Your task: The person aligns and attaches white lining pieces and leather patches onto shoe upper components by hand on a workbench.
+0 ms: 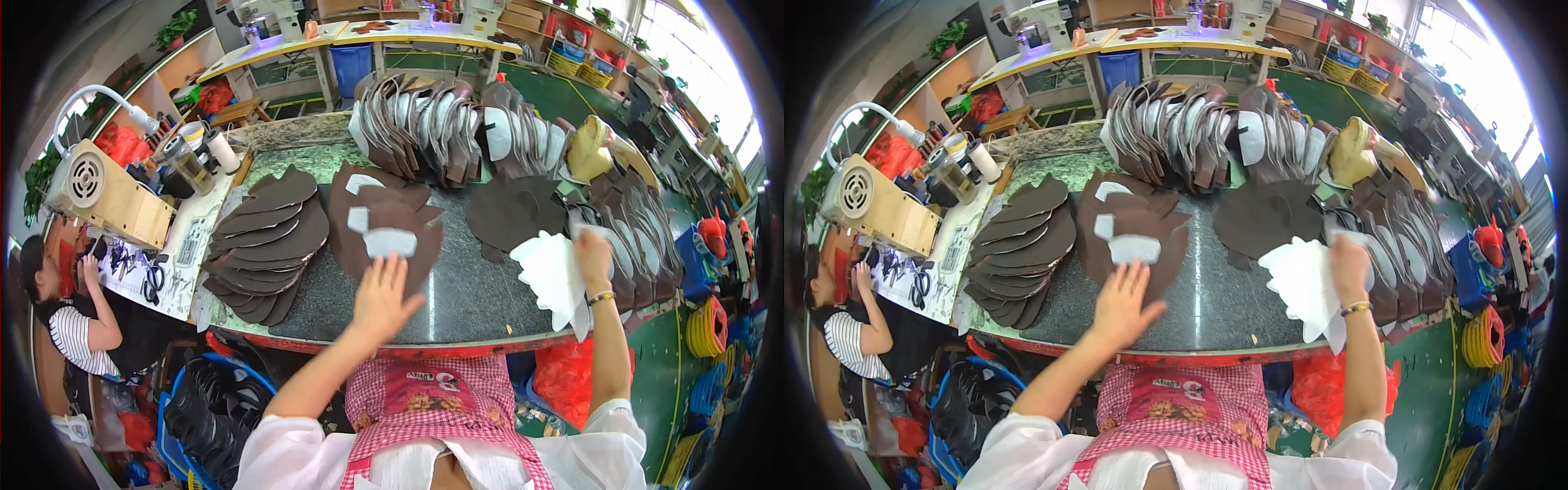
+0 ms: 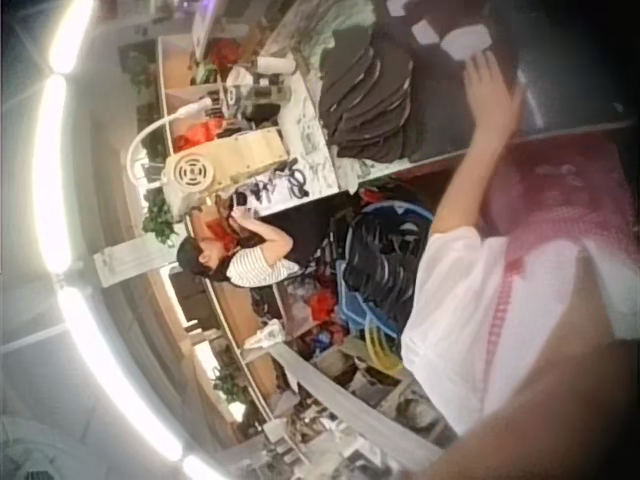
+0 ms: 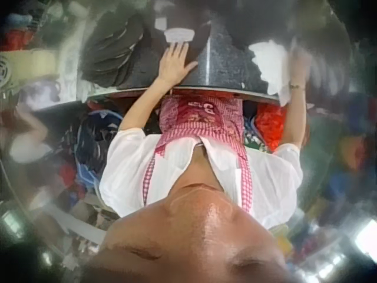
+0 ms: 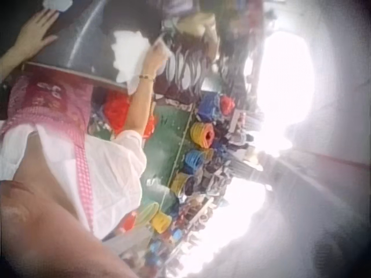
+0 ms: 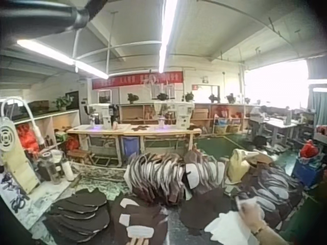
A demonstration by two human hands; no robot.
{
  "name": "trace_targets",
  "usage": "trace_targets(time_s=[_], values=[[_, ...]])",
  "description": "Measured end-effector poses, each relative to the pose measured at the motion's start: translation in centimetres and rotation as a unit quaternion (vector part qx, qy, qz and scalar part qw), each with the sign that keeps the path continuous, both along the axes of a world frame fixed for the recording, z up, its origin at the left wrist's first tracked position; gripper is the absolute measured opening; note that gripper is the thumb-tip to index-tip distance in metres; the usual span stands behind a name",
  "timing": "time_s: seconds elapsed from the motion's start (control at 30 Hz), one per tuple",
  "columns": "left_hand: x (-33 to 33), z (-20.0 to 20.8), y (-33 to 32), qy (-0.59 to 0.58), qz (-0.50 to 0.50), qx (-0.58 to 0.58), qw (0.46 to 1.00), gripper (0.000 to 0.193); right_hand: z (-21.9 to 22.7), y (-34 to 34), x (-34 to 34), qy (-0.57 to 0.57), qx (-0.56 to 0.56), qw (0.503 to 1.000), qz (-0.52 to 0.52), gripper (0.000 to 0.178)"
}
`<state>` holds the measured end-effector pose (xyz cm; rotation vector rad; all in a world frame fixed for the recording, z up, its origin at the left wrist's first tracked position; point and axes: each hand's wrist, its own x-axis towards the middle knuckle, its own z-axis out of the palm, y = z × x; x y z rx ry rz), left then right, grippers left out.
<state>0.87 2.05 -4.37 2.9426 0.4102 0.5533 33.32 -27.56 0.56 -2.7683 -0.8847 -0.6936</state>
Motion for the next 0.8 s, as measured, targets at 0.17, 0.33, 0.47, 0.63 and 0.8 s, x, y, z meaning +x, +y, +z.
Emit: trace_targets(time_s=[0.17,0.33,0.47,0.63,0.8], values=[[-4.7,2.5,-7.0,0.012,-0.01,-0.065,0.998,0.078,4.0,4.1,-7.3,0.248,0.591,0.755,0.139,0.01],[-3.3,5.4,-1.7,-0.218,-0.036,-0.774,0.593,0.022,1.6,10.7,-22.0,0.68,0.481,0.497,0.244,0.03],[-4.9,6.5,0.5,-0.17,0.011,-0.591,0.789,0.014,1.1,11.2,-21.8,0.692,0.408,0.544,0.243,0.017],[-7.4,5.3,0.4,-0.284,-0.154,-0.214,0.922,0.023,0.6,9.7,-22.8,0.229,0.304,0.832,0.403,0.013],[-9.6,7.1,-1.2,-0.278,-0.202,-0.028,0.939,0.022,1.1,7.3,-21.9,0.064,0.249,0.798,0.545,0.02]])
